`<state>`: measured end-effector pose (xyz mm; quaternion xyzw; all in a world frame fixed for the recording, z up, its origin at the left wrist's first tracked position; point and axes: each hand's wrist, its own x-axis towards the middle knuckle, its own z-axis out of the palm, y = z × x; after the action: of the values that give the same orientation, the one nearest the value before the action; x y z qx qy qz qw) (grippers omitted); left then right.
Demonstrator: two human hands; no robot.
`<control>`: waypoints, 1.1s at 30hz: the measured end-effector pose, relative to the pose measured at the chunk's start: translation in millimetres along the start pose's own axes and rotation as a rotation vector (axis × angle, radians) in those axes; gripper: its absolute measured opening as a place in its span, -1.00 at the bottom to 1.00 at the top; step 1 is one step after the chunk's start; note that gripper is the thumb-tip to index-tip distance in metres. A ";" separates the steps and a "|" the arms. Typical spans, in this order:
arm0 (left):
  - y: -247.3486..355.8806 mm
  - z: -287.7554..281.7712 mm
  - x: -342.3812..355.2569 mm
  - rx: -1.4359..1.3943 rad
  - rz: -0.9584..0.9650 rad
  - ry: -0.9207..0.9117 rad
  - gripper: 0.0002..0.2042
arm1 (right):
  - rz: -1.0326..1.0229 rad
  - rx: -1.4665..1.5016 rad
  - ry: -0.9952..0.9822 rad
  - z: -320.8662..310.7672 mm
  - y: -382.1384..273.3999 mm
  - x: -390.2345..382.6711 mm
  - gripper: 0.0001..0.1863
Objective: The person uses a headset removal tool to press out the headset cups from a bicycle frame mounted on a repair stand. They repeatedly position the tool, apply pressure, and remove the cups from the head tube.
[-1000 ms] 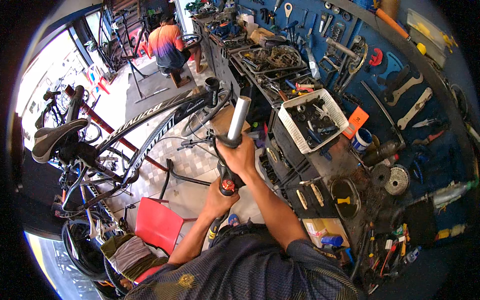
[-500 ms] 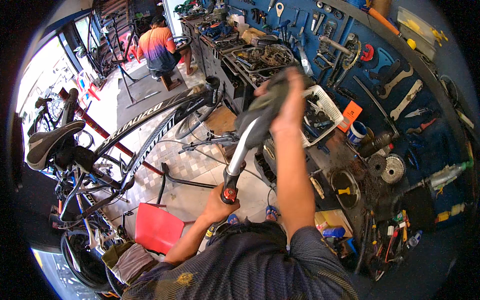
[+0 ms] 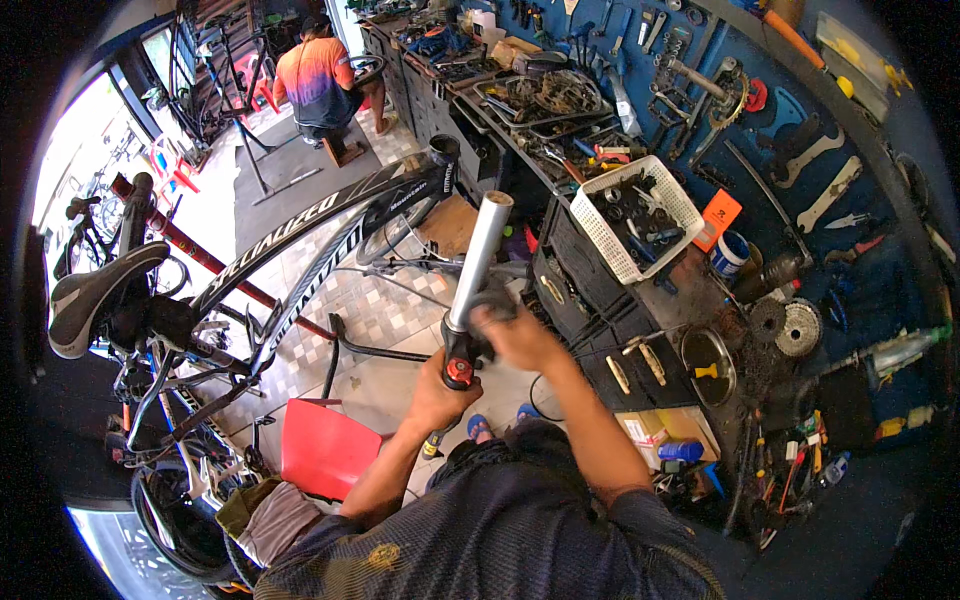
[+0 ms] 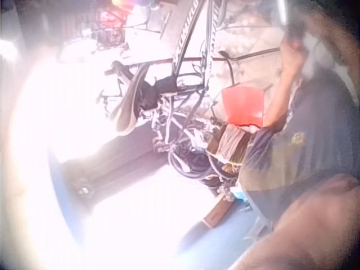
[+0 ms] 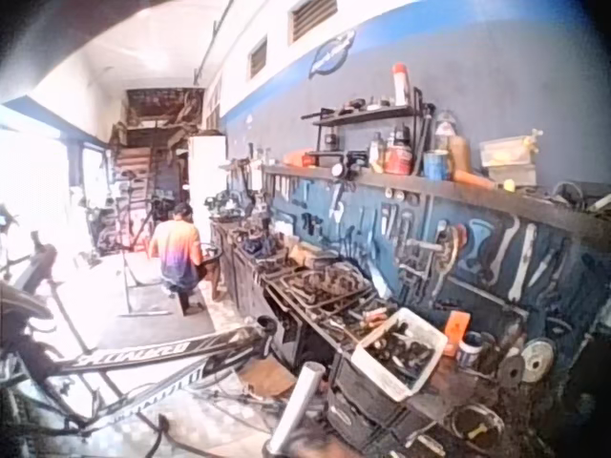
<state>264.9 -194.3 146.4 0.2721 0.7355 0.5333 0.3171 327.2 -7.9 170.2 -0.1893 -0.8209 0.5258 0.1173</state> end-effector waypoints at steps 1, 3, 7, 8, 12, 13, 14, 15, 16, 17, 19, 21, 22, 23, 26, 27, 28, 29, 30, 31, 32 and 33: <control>3.3 1.2 -0.9 0.031 0.038 0.014 -0.63 | -0.153 0.155 -0.049 18.0 -1.8 4.3 -0.48; 8.6 0.7 -2.5 0.017 0.027 -0.002 -0.62 | -0.308 0.043 -0.061 25.3 -1.0 8.4 -0.50; 14.7 -25.0 -3.5 0.059 0.070 -0.128 -0.61 | -0.468 0.012 -0.222 -6.3 2.2 26.8 -0.41; 16.9 -30.2 -5.1 0.008 0.045 -0.165 -0.62 | -0.535 -0.019 -0.283 -20.6 1.8 35.2 -0.37; 30.1 -41.5 -1.8 -0.091 -0.013 -0.328 -0.60 | -0.666 -0.166 -0.579 -66.1 -5.5 60.9 -0.28; 34.8 -42.6 1.4 -0.002 0.021 -0.342 -0.59 | -0.601 -0.157 -0.623 -68.9 -8.3 68.9 -0.30; 39.8 -43.8 5.6 0.090 0.056 -0.355 -0.58 | -0.559 -0.063 -0.709 -72.5 -10.9 75.6 -0.33; 44.8 -45.1 10.4 0.215 0.061 -0.370 -0.57 | -0.545 0.031 -0.791 -77.1 -13.6 83.0 -0.36; 49.7 -48.4 16.1 0.248 0.067 -0.438 -0.57 | -0.694 0.343 -0.900 -71.2 -15.7 93.0 -0.44; 54.3 -49.0 21.6 0.181 0.089 -0.483 -0.57 | -0.583 0.266 -1.097 -75.2 -18.2 104.2 -0.50; 62.2 -47.1 31.3 0.103 0.078 -0.578 -0.58 | -0.608 0.204 -1.311 -84.1 -20.1 118.3 -0.55; 69.1 -41.3 40.3 0.104 0.065 -0.540 -0.57 | -0.759 0.051 -1.256 -93.7 -20.1 134.3 -0.50; 72.1 -37.0 45.2 0.108 0.039 -0.504 -0.57 | -0.888 -0.051 -1.156 -97.7 -19.5 144.0 -0.49; 75.1 -31.7 49.8 0.130 -0.014 -0.473 -0.56 | -1.013 -0.151 -1.050 -101.7 -17.7 152.9 -0.47; 85.5 -13.7 60.7 0.063 -0.069 -0.325 -0.55 | -1.049 -0.174 -0.856 -119.8 -4.6 172.2 -0.45; 89.1 -8.2 64.2 0.087 -0.087 -0.282 -0.55 | -1.060 -0.135 -0.798 -123.2 2.3 176.3 -0.45; 92.6 -4.2 66.6 0.134 -0.164 -0.271 -0.57 | -1.047 -0.122 -0.749 -125.4 10.6 178.8 -0.46; 96.1 1.7 68.7 0.082 -0.158 -0.227 -0.58 | -1.033 -0.106 -0.702 -126.6 19.5 180.5 -0.47; 99.3 7.9 70.7 0.071 -0.177 -0.186 -0.58 | -1.018 -0.098 -0.653 -126.8 28.9 181.6 -0.47; 102.4 13.6 73.0 0.096 -0.202 -0.144 -0.59 | -0.880 -0.025 -0.608 -125.9 37.9 182.2 -0.45; 105.0 19.9 74.7 0.079 -0.206 -0.099 -0.60 | -0.797 0.081 -0.549 -123.5 46.5 181.3 -0.45; 107.2 26.4 76.1 0.096 -0.216 -0.055 -0.60 | -0.737 0.195 -0.489 -121.0 54.1 180.4 -0.46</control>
<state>242.0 -91.6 229.5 0.2208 0.7762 0.4526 0.3794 222.3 189.8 170.7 0.2574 -0.7837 0.5531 0.1166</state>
